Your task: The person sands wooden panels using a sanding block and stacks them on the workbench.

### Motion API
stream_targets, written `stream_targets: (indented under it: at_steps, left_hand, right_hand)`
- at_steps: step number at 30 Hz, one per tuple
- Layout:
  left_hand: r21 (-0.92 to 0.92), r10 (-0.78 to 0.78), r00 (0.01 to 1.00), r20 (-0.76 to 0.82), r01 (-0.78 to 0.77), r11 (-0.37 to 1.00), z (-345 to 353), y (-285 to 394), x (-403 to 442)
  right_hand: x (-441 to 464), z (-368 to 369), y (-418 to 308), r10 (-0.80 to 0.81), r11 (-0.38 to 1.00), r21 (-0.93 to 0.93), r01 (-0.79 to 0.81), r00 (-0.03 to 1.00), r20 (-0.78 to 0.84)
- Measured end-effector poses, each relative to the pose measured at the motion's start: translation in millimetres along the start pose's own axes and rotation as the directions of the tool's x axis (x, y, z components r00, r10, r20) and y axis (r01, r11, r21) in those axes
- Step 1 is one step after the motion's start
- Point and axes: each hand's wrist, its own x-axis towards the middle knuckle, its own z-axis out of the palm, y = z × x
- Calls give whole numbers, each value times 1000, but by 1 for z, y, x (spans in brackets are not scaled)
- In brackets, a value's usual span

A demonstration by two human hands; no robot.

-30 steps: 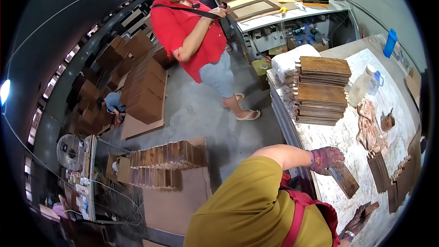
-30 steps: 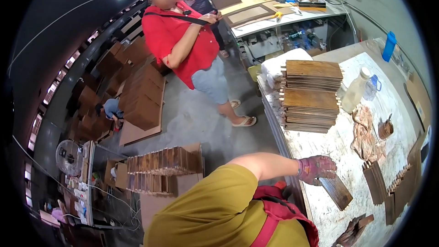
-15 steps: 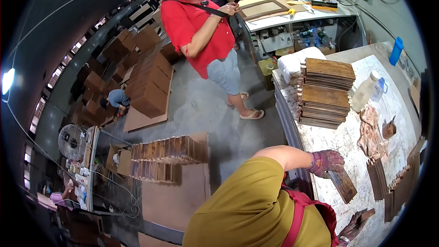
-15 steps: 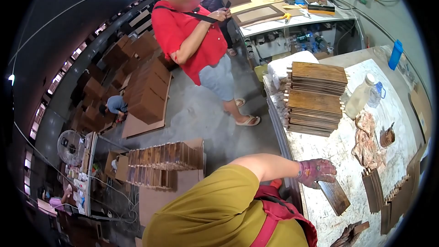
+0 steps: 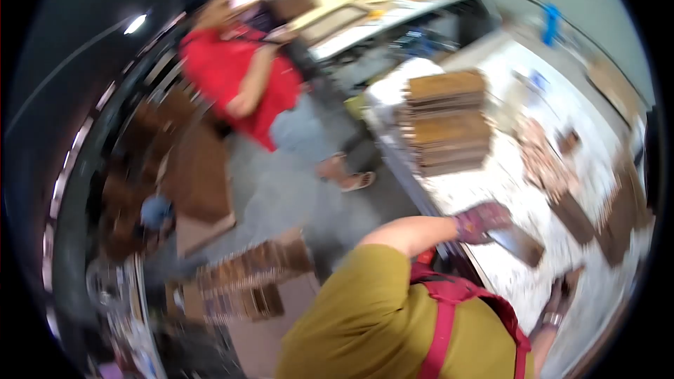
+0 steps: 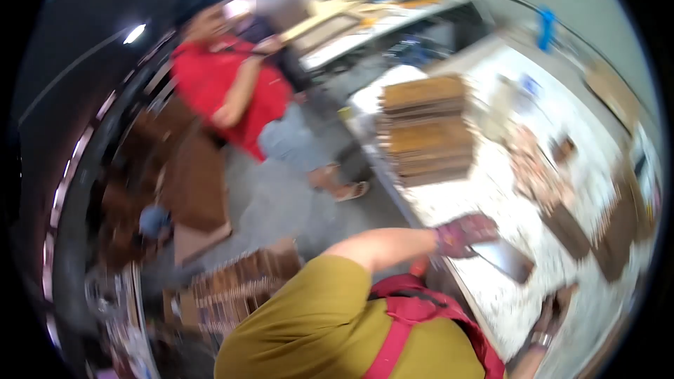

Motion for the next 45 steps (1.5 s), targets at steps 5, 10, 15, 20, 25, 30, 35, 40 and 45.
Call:
stream_targets:
  at_steps: [5,10,15,20,25,30,35,40,45]
  left_hand:
    - [-24,2,974,229,4,1000,-1,-1,12]
    - [34,-38,980,197,32,999,-33,38,50]
    - [66,-80,948,309,63,996,3,65,105]
    - [12,-66,856,513,70,998,22,52,95]
    - [-74,21,891,453,14,997,23,47,98]
    - [-78,5,881,474,36,996,20,47,99]
    - [-45,9,870,493,15,999,22,46,99]
    - [-31,8,868,497,9,999,22,48,96]
    - [-131,11,873,487,61,990,20,41,104]
  right_hand:
    - [-71,43,-127,70,972,232,-36,987,-144]
    - [-105,37,-121,181,506,859,-80,983,-15]
    - [-129,66,-185,392,779,596,-195,894,-219]
    - [-111,102,-200,295,830,517,-209,952,-88]
    - [-96,114,-196,289,856,469,-218,953,-86]
    - [-78,112,-202,218,973,79,-215,976,-18]
    - [-78,118,-199,202,979,17,-202,979,-29]
    - [-94,120,-210,179,979,-87,-185,981,-69]
    - [-171,90,-230,213,941,-289,-176,971,104]
